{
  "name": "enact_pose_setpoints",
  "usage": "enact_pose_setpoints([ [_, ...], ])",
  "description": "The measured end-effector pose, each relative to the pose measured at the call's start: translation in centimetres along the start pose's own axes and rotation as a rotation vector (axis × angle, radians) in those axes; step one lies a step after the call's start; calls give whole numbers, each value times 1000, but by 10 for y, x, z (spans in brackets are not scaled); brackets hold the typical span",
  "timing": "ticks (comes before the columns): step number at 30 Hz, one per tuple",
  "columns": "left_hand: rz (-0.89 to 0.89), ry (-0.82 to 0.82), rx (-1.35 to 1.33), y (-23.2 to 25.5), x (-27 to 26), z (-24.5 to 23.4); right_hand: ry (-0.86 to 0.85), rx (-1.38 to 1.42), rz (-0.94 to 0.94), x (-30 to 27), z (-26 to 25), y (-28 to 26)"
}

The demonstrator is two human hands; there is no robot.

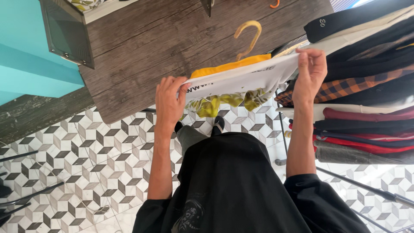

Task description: The person takes clothes from a drawer, places them on hangers, and hangs them on a clothes rack. The person handles several shirts and uses multiple hangers to organize the garments.

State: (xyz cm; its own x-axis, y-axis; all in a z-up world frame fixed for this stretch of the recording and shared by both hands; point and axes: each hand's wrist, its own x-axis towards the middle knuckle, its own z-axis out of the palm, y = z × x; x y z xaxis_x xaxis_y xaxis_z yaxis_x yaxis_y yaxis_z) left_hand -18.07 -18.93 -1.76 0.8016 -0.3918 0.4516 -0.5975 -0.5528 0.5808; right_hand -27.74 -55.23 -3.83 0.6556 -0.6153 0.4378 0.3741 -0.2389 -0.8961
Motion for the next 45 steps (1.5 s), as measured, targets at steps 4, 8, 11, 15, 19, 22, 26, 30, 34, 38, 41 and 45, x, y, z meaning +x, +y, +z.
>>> enact_pose_setpoints([
  [4, -40, 51, -45, 9, -2, 8, -82, -319, -75, 0, 11, -23],
  [8, -31, 97, -73, 26, -9, 25, -272, -510, 58, -15, 30, -33],
  [11, 24, 70, -82, 47, -17, 48, -371, -411, 231, -26, 50, -32],
  [15, 101, 63, -102, 72, -38, 75, -289, -324, 443, -10, 65, -13],
  [19, 167, -69, -69, 76, -58, 92, -248, -304, 291, 5, 56, 7],
  [22, 135, -225, -55, 65, -78, 103, -239, -386, 234, 23, 36, 9],
  [26, 61, -616, 39, 35, -93, 108, -337, -363, 58, 37, 16, -12],
  [30, -93, -699, -80, 19, -77, 96, -562, -517, 121, 34, 10, -43],
  [34, 92, -378, -34, 31, -20, 79, -827, -698, 162, 21, 11, -70],
  [38, 404, -99, 65, 63, 32, 69, -938, -688, 190, 19, -6, -102],
  [41, 556, -66, 64, 86, 50, 70, -1014, -496, 112, 24, -24, -125],
  [45, 609, -109, 41, 94, 56, 72, -939, -517, 91, 28, -41, -146],
])
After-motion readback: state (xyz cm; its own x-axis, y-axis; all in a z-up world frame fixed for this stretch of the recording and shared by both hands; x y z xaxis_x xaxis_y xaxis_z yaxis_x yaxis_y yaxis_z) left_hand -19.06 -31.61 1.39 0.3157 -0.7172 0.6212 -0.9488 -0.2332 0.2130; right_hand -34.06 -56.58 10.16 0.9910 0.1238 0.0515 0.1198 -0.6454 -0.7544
